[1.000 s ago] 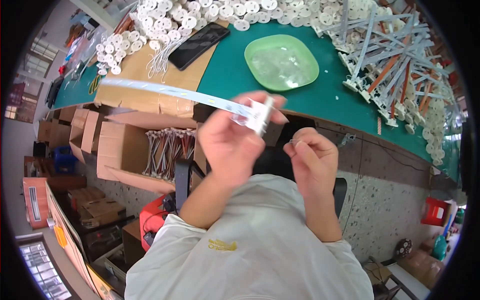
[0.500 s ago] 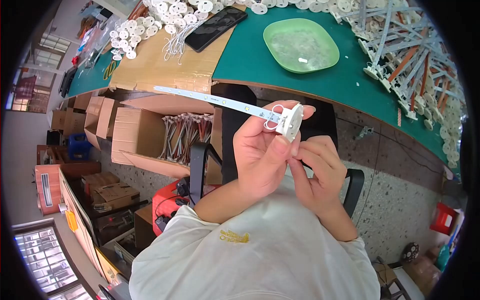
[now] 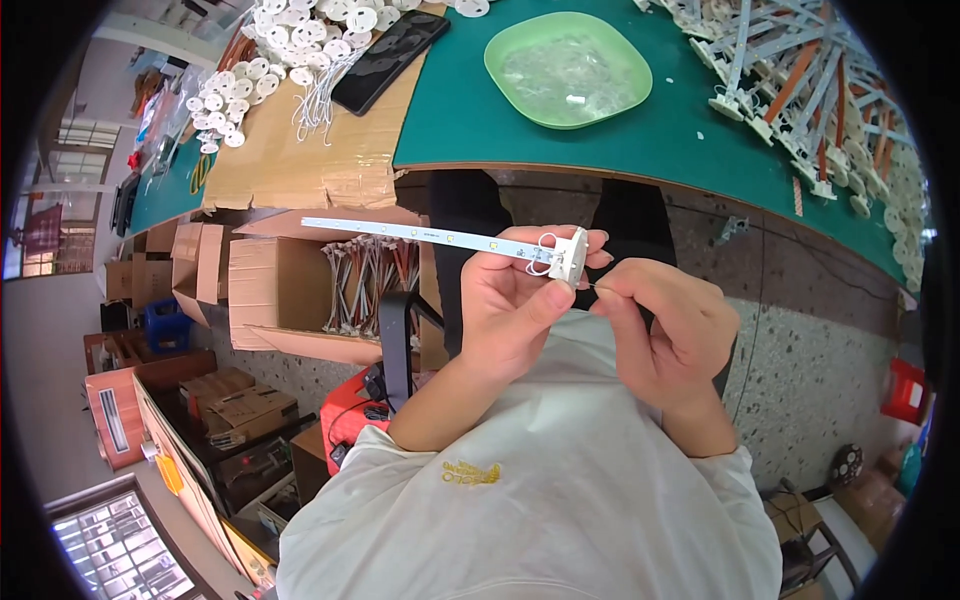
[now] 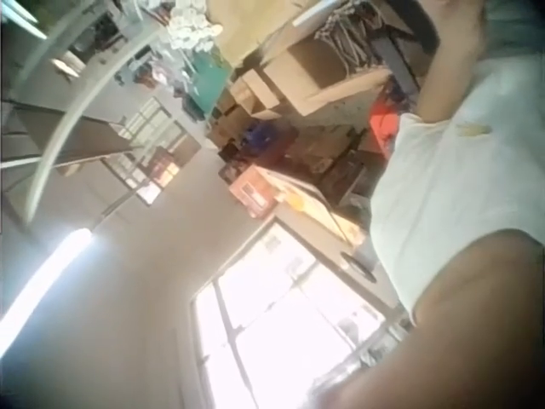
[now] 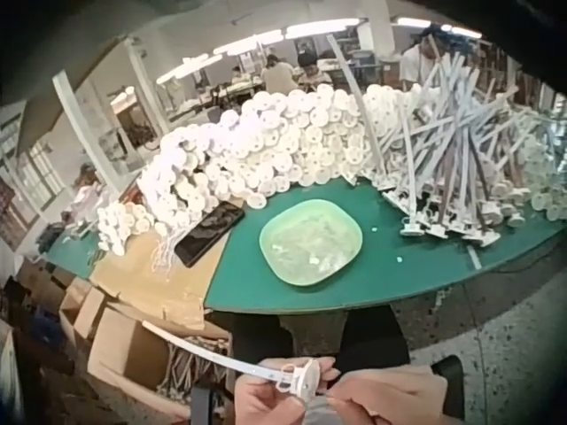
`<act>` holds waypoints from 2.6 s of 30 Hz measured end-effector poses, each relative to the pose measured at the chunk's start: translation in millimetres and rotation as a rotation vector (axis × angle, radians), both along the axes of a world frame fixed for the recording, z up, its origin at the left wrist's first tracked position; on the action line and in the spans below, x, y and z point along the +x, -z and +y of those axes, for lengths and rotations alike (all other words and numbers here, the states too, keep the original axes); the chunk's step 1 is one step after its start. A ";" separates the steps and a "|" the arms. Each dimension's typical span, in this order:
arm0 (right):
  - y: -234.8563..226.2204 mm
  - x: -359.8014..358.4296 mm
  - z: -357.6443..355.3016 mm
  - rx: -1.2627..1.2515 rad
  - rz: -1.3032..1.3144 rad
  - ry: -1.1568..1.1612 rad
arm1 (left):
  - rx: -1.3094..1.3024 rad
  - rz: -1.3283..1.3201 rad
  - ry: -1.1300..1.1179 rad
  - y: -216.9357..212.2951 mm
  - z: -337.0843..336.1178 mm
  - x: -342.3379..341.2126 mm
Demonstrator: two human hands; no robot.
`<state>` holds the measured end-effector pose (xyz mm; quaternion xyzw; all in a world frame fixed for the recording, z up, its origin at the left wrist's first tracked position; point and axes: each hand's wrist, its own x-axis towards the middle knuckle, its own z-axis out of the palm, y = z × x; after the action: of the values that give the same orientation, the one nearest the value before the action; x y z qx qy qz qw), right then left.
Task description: Assembling LED light strips by inserting them into white plastic bases.
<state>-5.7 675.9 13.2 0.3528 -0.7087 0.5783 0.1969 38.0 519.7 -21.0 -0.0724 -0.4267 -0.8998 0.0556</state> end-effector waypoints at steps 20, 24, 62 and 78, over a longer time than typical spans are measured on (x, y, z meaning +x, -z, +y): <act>8.1 8.8 -5.9 0.087 0.120 0.018 | 0.168 0.124 0.008 11.7 5.4 1.4; 5.7 7.1 -9.1 -0.027 0.060 0.001 | 0.307 0.047 0.089 10.8 8.4 0.7; -37.7 -90.7 -106.9 0.309 0.090 -0.517 | -0.625 -0.057 0.152 -88.5 -174.7 -27.6; 32.6 -137.1 28.3 0.388 0.002 0.649 | -2.045 -0.494 -0.691 -177.7 -438.9 -124.7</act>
<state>-142.7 704.1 -19.4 0.1413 -0.8798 0.3404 0.3001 -86.7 80.8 156.7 0.2203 -0.9654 -0.0488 0.1311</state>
